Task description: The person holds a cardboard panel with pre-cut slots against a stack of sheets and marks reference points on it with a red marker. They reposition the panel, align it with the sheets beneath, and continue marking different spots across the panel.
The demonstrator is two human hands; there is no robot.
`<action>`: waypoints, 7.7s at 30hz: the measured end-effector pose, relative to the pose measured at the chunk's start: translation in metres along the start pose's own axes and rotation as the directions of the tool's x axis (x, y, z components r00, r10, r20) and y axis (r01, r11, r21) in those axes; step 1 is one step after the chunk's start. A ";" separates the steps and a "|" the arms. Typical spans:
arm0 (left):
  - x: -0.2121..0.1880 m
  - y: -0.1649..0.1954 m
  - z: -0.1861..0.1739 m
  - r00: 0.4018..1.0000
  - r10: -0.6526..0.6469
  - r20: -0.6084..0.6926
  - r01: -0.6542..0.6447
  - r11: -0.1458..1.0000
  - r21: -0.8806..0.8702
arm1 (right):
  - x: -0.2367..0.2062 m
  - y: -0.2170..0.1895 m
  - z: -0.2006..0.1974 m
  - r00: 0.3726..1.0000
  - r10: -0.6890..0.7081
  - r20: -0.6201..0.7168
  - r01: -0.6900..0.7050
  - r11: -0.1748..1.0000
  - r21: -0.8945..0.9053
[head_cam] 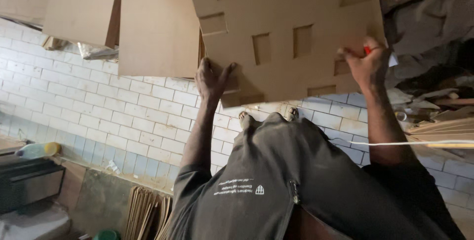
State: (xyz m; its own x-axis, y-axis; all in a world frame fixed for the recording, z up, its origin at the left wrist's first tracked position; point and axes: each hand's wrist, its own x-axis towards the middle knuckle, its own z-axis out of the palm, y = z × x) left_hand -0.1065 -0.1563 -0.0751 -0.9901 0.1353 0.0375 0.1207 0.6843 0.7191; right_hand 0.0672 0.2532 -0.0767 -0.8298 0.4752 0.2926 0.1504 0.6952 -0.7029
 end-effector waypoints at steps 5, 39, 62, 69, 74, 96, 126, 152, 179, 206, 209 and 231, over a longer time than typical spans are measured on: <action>-0.007 -0.030 0.034 0.991 -0.103 0.087 0.091 0.987 0.135 | -0.003 0.026 0.019 0.971 0.166 0.174 -0.074 0.895 -0.440; -0.026 -0.047 0.093 0.866 -0.117 0.486 0.446 0.619 -0.646 | 0.089 -0.096 0.187 0.827 -0.353 0.437 0.058 0.827 0.559; -0.003 -0.066 0.066 0.852 -0.162 0.497 0.496 0.550 -0.672 | 0.111 -0.154 0.238 0.868 -0.406 0.286 0.279 0.875 0.395; -0.011 -0.062 0.049 0.832 -0.251 0.495 0.545 0.535 -0.646 | 0.106 -0.166 0.243 0.822 -0.510 0.253 0.420 0.843 0.334; -0.002 -0.063 0.052 0.831 -0.214 0.513 0.545 0.495 -0.676 | 0.108 -0.169 0.243 0.802 -0.515 0.303 0.445 0.853 0.274; 0.012 -0.060 0.054 0.765 -0.100 0.636 0.567 0.572 -0.593 | 0.159 -0.170 0.213 0.709 -0.604 0.365 0.685 0.713 -0.151; 0.013 -0.064 0.054 0.814 -0.102 0.572 0.519 0.572 -0.635 | 0.120 -0.178 0.224 0.584 -0.277 0.763 0.337 0.938 0.083; 0.024 -0.086 0.067 0.763 -0.026 0.646 0.498 0.661 -0.562 | -0.048 -0.186 0.177 0.562 -0.568 0.601 0.585 0.787 0.197; 0.023 -0.081 0.066 0.771 -0.032 0.636 0.532 0.580 -0.617 | -0.027 -0.156 0.182 0.623 -0.475 0.622 0.601 0.800 0.010; 0.015 -0.075 0.057 0.779 -0.046 0.626 0.526 0.592 -0.611 | -0.117 -0.152 0.103 0.752 -0.440 0.491 0.549 0.830 -0.099; 0.013 -0.076 0.058 0.786 -0.036 0.618 0.515 0.590 -0.621 | -0.125 -0.142 0.098 0.680 -0.457 0.573 0.604 0.793 -0.084; 0.012 -0.073 0.067 0.804 -0.071 0.591 0.508 0.599 -0.619 | -0.003 -0.096 0.149 0.877 -0.427 0.222 0.467 0.866 -0.178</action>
State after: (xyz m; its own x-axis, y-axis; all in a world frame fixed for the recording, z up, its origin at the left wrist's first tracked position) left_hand -0.1219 -0.1565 -0.1741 -0.7620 0.4835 -0.4308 -0.4748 0.0353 0.8794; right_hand -0.0246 0.1047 -0.1063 -0.9109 0.0000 0.4126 -0.1616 0.9201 -0.3568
